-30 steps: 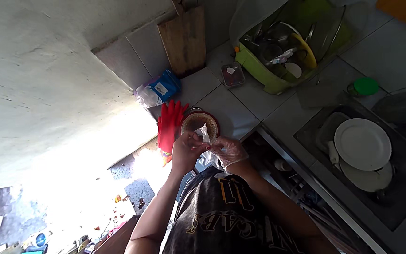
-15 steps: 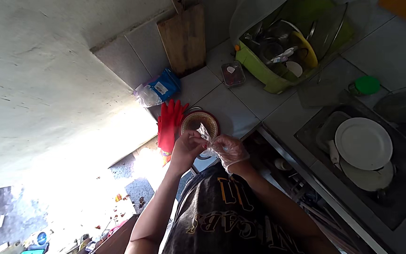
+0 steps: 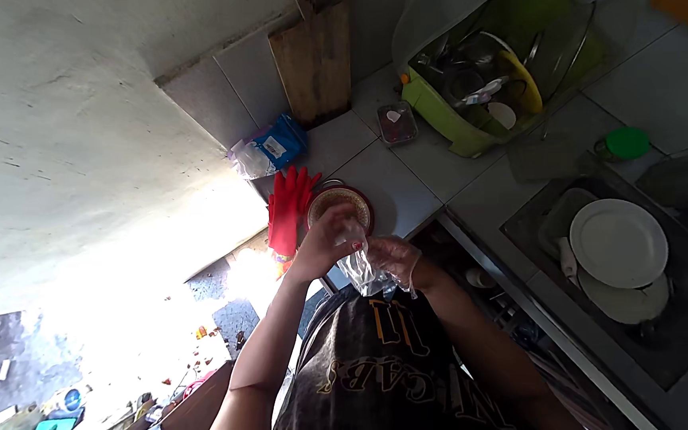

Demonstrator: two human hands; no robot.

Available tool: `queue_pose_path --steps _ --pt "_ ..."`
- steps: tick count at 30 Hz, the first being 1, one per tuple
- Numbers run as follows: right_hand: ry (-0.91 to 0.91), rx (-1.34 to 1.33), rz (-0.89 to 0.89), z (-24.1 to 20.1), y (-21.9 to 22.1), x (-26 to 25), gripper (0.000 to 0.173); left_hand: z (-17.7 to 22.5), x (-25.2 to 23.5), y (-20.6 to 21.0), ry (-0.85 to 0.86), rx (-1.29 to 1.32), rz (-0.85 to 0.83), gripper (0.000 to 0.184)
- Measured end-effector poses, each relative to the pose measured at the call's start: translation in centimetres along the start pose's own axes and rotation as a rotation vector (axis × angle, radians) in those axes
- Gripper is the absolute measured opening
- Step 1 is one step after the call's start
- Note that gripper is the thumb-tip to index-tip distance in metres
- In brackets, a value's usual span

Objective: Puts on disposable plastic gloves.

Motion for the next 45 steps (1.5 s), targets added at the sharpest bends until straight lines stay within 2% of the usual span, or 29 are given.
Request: queue_pose_path --steps 4,6,7,8,10,11,12,13,14,17,18,19,24,29,33,36,39,45 --pt "0.063 0.083 -0.041 0.0 -1.1 0.5 0.017 1.0 -0.2 -0.1 -0.071 -0.077 -0.139 0.025" --pt "0.120 0.121 0.061 -0.1 -1.8 0.6 0.018 1.2 0.0 -0.4 -0.043 -0.175 -0.138 0.013" --pt "0.109 0.153 0.132 -0.1 -2.4 0.6 0.026 1.3 0.0 -0.4 -0.021 -0.222 -0.118 0.013" --pt "0.052 0.207 0.191 -0.2 -2.9 0.4 0.041 1.4 0.0 -0.5 0.001 -0.269 -0.102 0.014" --pt "-0.080 0.291 0.292 -0.3 -4.0 0.0 0.097 1.8 0.1 -0.5 0.026 -0.380 -0.051 0.016" --pt "-0.137 0.318 0.324 -0.9 -4.2 -0.1 0.116 1.9 0.3 -0.4 0.023 -0.426 -0.009 0.016" --pt "-0.187 0.353 0.337 -1.6 -4.1 -0.1 0.124 2.1 0.4 -0.4 0.019 -0.442 0.032 0.014" --pt "-0.224 0.405 0.340 -2.4 -3.8 -0.1 0.121 2.3 0.5 -0.3 0.019 -0.429 0.063 0.011" --pt "-0.235 0.447 0.340 -3.0 -3.4 -0.1 0.108 2.4 0.5 -0.1 0.020 -0.405 0.084 0.009" --pt "-0.247 0.485 0.391 -4.0 -2.3 0.0 0.039 2.6 0.6 0.0 0.032 -0.359 0.114 0.011" --pt "-0.280 0.469 0.416 -4.0 -2.1 0.0 0.020 2.6 0.7 -0.1 0.033 -0.364 0.124 0.010" --pt "-0.305 0.439 0.424 -3.9 -2.1 -0.1 0.010 2.5 0.8 -0.3 0.035 -0.372 0.137 0.008" --pt "-0.241 0.366 0.407 -3.4 -2.2 -0.3 0.008 2.2 1.2 -0.8 0.049 -0.340 0.236 0.005" --pt "-0.191 0.396 0.397 -3.3 -1.9 -0.4 0.012 1.5 1.3 -0.7 0.066 -0.253 0.261 0.030" --pt "-0.212 0.388 0.420 -3.2 -2.0 -0.4 0.012 1.9 1.2 0.0 0.102 -0.274 0.145 0.024" --pt "-0.272 0.395 0.450 -3.3 -2.4 -0.2 0.010 2.2 1.4 -0.2 0.086 -0.402 0.168 0.010" --pt "-0.285 0.386 0.481 -3.3 -2.7 -0.1 0.009 2.1 1.5 -0.5 0.053 -0.420 0.162 0.013" --pt "-0.330 0.360 0.485 -3.5 -2.5 0.0 0.009 1.9 1.6 -0.9 -0.006 -0.402 0.219 0.007"
Point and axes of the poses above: each hand's wrist, its own x-axis away from the middle knuckle, its own y-axis out of the palm, z = x × y, the point moved 6 cm from there along -x, towards the middle knuckle, and after that the axes turned 5 degrees about y, right-handed, at the moved point
